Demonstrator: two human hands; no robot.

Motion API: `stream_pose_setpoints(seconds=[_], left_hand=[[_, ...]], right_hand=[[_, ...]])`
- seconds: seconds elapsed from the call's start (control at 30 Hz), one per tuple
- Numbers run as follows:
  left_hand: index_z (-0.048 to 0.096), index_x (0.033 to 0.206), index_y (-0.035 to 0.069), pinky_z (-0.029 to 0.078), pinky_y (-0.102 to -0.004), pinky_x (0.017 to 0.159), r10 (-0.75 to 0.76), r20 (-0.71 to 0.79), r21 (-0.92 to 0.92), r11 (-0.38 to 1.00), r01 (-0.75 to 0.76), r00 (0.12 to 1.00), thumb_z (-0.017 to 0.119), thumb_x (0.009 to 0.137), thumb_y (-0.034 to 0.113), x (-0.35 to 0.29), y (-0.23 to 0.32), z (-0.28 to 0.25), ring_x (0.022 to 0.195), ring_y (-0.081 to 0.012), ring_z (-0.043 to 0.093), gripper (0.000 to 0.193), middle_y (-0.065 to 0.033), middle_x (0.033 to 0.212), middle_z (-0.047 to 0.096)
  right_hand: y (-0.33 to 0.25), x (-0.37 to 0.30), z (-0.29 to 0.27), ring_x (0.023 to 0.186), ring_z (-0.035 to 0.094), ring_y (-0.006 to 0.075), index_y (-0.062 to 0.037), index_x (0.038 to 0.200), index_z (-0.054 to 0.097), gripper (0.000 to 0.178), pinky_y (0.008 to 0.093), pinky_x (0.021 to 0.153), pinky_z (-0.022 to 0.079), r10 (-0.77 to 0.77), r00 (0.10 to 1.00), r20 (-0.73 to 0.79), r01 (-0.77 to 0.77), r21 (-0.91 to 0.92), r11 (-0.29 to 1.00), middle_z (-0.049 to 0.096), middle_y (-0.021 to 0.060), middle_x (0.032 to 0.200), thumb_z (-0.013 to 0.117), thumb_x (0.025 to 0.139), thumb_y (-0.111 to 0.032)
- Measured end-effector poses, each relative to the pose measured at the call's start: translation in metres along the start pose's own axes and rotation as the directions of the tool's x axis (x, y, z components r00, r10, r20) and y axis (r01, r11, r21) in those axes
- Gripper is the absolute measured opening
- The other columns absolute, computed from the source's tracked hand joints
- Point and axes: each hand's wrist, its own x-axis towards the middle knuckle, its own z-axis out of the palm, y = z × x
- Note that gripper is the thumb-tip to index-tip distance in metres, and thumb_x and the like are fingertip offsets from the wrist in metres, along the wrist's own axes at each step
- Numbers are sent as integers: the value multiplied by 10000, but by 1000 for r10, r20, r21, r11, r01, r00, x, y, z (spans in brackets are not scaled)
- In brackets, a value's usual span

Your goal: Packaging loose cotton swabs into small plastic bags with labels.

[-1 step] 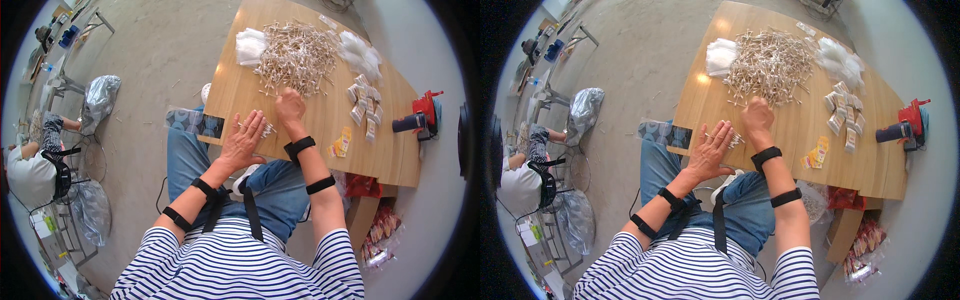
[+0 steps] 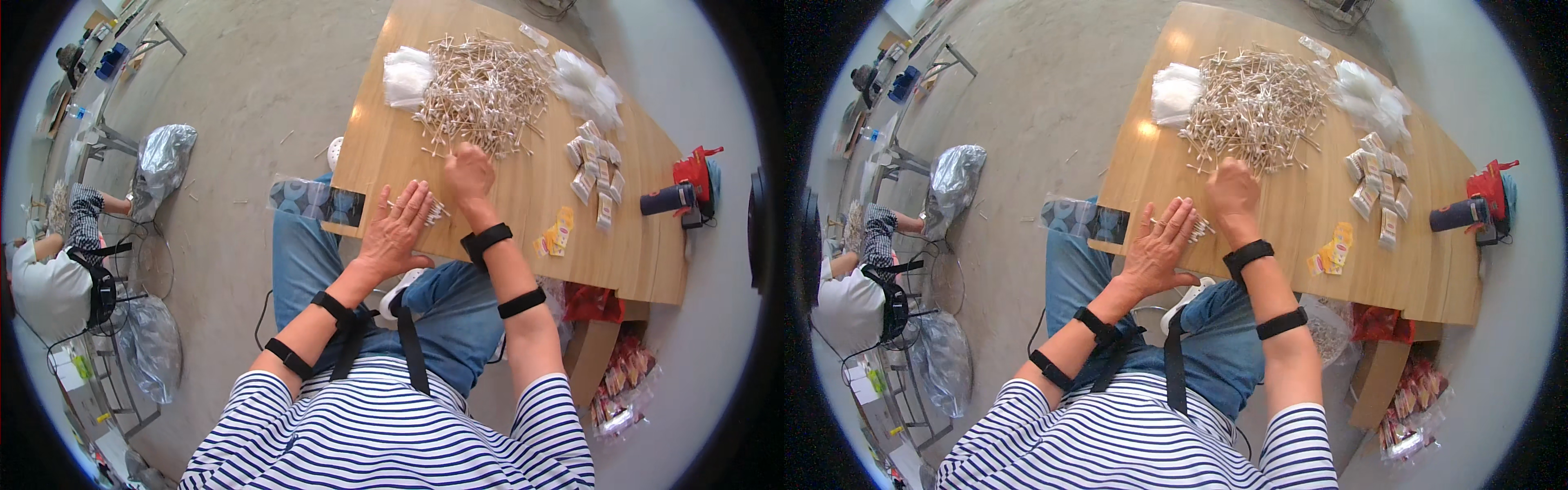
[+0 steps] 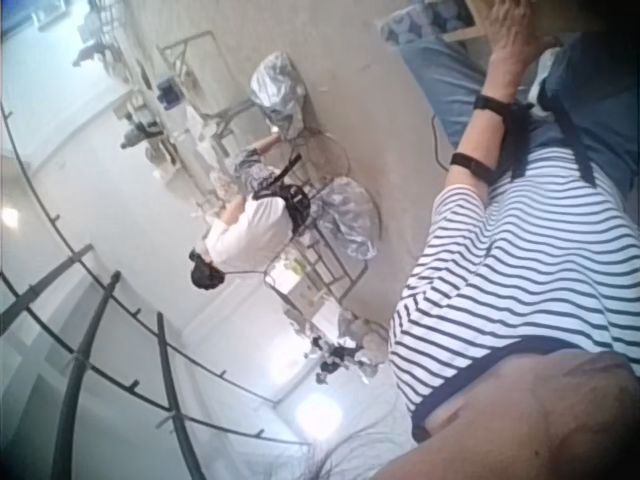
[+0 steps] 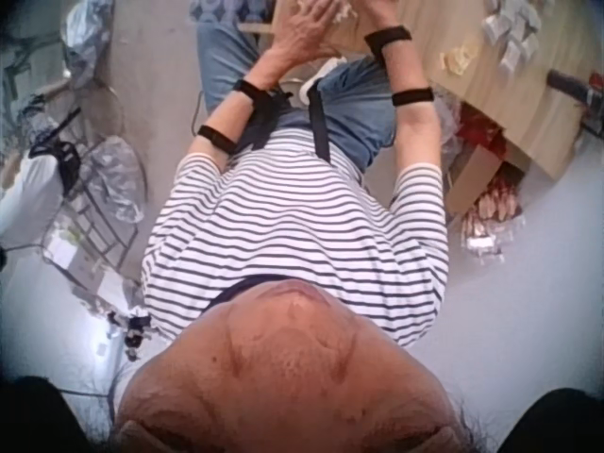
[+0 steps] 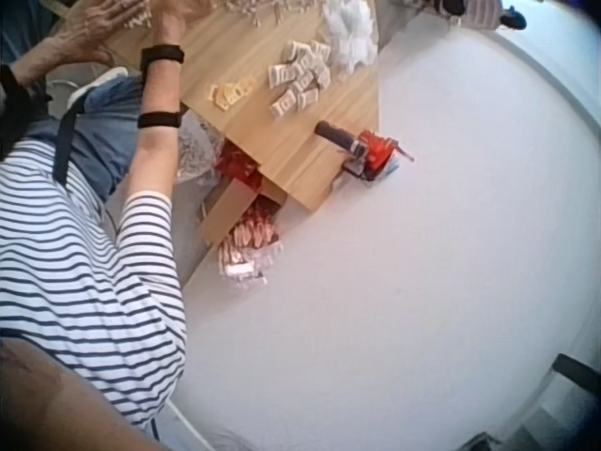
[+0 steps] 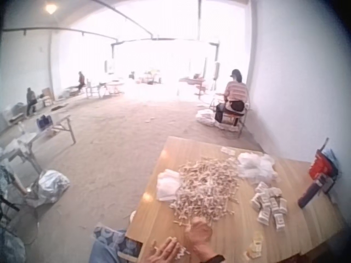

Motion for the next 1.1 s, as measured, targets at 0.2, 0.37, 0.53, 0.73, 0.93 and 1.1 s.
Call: stream_pose_setpoints(seconds=[0.2, 0.37, 0.53, 0.73, 0.93, 1.1], left_hand=[[290, 1537, 27, 33, -547, 1229, 23, -36, -10, 1000, -23, 999, 801, 539, 673, 0, 1, 2, 1523, -261, 167, 1294, -122, 1626, 233], [285, 1538, 26, 34, -545, 1229, 13, -7, 9, 1000, -13, 1000, 807, 543, 666, 1, 4, -1, 1524, -264, 166, 1293, -127, 1623, 235], [307, 1527, 20, 34, -541, 1230, 10, -6, 4, 1000, -10, 1000, 811, 548, 666, 1, 2, -1, 1524, -265, 162, 1276, -130, 1621, 236], [315, 1524, 18, 35, -541, 1230, 19, -14, 10, 1000, -18, 1000, 809, 545, 672, 1, 1, 0, 1527, -264, 151, 1277, -129, 1627, 225], [272, 1541, 20, 38, -562, 1222, 31, -18, 22, 999, -31, 999, 804, 550, 682, -3, 2, 0, 1528, -271, 148, 1305, -130, 1630, 218], [254, 1545, 16, 67, -584, 1213, 26, 11, 12, 1000, -26, 1000, 816, 559, 659, 0, 1, 3, 1529, -278, 142, 1304, -134, 1633, 209]], right_hand=[[-19, 13, 13, 898, 708, 346, -76, 891, 716, 163, 429, 778, 572, 56, 998, 15, -57, 100, 993, 706, 157, 941, 650, 840, -215], [23, 34, 3, 873, 702, 331, -91, 836, 708, 129, 452, 758, 564, 77, 995, -56, -76, 19, 997, 700, 138, 908, 645, 825, -202], [22, -12, -14, 867, 702, 359, -93, 857, 680, 65, 462, 737, 571, -129, 992, 14, 130, -50, 990, 681, 147, 953, 650, 822, -140], [20, -52, -20, 862, 673, 368, -89, 854, 679, 52, 466, 757, 547, -183, 979, 87, 158, 240, 958, 647, 156, 935, 633, 841, -110], [23, -72, -6, 820, 656, 375, -94, 875, 713, 108, 456, 738, 542, -284, 959, -1, 263, 374, 889, 630, 157, 917, 609, 848, -80], [31, -91, -20, 993, 614, 368, -63, 1018, 706, 198, 457, 872, 501, -166, 985, -50, 174, 255, 951, 639, 167, 1024, 639, 838, -113]])
